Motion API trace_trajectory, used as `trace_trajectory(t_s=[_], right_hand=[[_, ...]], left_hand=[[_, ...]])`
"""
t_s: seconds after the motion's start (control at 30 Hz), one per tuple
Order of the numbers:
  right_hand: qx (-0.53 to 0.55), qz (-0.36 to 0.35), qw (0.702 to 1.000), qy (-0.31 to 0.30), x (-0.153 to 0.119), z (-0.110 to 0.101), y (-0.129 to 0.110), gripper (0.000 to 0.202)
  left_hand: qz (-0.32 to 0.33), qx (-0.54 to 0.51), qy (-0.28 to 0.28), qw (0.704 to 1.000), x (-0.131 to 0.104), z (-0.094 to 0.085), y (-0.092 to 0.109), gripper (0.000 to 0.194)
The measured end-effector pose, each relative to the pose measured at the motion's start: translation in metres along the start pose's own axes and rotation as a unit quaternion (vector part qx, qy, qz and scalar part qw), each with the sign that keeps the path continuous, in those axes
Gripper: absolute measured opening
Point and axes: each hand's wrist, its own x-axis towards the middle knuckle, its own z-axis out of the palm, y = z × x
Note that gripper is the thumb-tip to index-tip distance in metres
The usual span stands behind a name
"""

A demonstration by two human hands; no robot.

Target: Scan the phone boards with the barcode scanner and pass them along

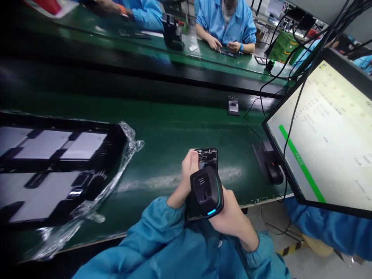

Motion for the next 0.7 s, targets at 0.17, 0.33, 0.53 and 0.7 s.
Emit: trace_trajectory(t_s=[0.17, 0.33, 0.53, 0.7], right_hand=[[-0.011, 0.005, 1.000, -0.023, 0.018, 0.009, -0.014, 0.017], [-0.044, 0.015, 0.999, 0.015, 0.014, 0.007, -0.012, 0.012], [-0.021, 0.088, 0.996, 0.023, 0.000, 0.000, -0.013, 0.027], [0.047, 0.089, 0.995, 0.007, -0.003, -0.004, -0.020, 0.031]], left_hand=[[-0.050, 0.009, 0.005, 0.999, -0.004, 0.001, 0.001, 0.038], [-0.027, -0.048, 0.009, 0.998, 0.000, -0.002, 0.005, 0.032], [0.016, 0.008, 0.048, 0.999, 0.000, -0.008, 0.015, 0.022], [0.040, 0.041, 0.047, 0.997, -0.005, -0.010, 0.020, 0.018]])
